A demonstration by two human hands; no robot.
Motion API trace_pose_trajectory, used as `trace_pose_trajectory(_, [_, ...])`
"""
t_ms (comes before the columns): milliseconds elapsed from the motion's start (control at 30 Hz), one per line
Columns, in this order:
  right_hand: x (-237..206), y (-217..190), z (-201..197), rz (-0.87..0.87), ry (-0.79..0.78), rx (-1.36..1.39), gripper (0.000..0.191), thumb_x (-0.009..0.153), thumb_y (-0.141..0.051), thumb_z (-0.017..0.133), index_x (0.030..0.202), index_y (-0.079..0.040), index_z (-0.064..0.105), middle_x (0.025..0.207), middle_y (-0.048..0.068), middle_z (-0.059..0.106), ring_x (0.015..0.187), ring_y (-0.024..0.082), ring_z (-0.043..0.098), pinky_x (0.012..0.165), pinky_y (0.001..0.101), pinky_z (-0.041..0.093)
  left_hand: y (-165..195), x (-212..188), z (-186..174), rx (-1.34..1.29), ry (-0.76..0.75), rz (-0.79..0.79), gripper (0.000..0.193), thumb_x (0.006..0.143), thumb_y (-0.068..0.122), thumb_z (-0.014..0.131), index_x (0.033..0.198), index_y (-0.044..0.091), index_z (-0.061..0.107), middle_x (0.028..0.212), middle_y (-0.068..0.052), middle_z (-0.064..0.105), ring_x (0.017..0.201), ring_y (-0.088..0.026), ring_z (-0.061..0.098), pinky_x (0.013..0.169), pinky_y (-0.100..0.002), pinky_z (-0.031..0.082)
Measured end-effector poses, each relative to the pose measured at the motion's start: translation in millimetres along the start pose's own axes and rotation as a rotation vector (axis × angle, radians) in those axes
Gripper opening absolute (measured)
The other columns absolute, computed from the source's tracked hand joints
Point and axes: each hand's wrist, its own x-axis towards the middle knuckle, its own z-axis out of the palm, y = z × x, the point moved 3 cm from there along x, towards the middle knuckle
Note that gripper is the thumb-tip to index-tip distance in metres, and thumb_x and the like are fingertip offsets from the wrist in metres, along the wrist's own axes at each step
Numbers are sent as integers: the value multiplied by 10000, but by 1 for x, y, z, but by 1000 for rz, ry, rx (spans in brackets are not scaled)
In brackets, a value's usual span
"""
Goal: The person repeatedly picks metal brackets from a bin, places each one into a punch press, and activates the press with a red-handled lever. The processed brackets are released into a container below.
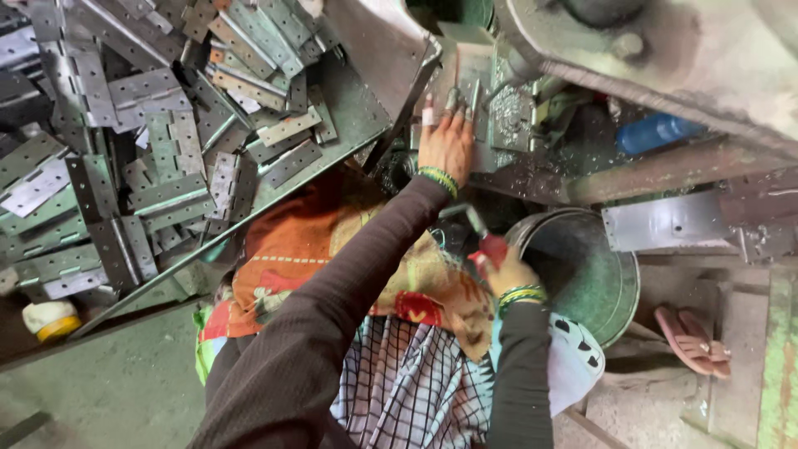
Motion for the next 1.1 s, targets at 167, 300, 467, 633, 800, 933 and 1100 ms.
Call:
trace_pose_trajectory(167, [-24,-16,-46,14,181,-62,655,925,-647,554,1344,-144,529,1117,241,715,1022,471,682,864,581,518,-4,20,22,-221,-29,-91,463,957,169,472,1382,16,572,1489,-148,548,1399,-301,505,1151,-527,312])
trace_pose_trajectory(300, [-17,-16,7,19,169,113,628,903,-629,544,1332,-174,484,1134,222,699,992,480,677,832,597,517,-4,26,23,-49,-104,-64,553,888,120,492,1430,13,518,1459,-154,533,1354,-282,493,1148,-541,298])
trace_pose_trajectory(467, [-1,6,61,-13,150,107,665,974,-664,550,1286,-89,431,1126,282,704,1015,516,664,862,605,520,-5,7,5,-210,-204,-92,463,1022,110,474,1473,12,517,1523,-160,534,1414,-284,496,1213,-502,314])
trace_pose_trajectory(633, [-4,6,1,4,53,38,714,905,-675,589,1321,-112,451,1130,278,691,1028,495,660,872,587,516,0,17,5,5,-243,-33,544,924,144,480,1454,22,489,1465,-136,521,1376,-257,471,1182,-528,279])
trace_pose_trajectory(800, [-19,-2,-22,64,125,-47,659,938,-655,562,1336,-134,487,1164,234,709,1051,466,679,896,588,513,0,39,32,-76,-220,-127,490,1025,178,425,1495,59,493,1529,-95,499,1435,-238,449,1208,-461,336])
trace_pose_trajectory(933, [0,-5,48,13,139,109,683,923,-608,591,1367,-113,438,1121,279,697,1015,505,669,864,609,515,0,44,35,-26,-90,-99,534,916,202,457,1430,62,496,1509,-115,465,1356,-248,452,1085,-476,378])
trace_pose_trajectory(1100, [20,22,85,10,131,151,731,911,-606,622,1383,-95,397,1094,326,685,1002,538,653,851,621,514,-3,15,7,-110,-44,-31,413,1004,150,518,1403,55,565,1385,-97,574,1332,-258,525,1069,-453,456])
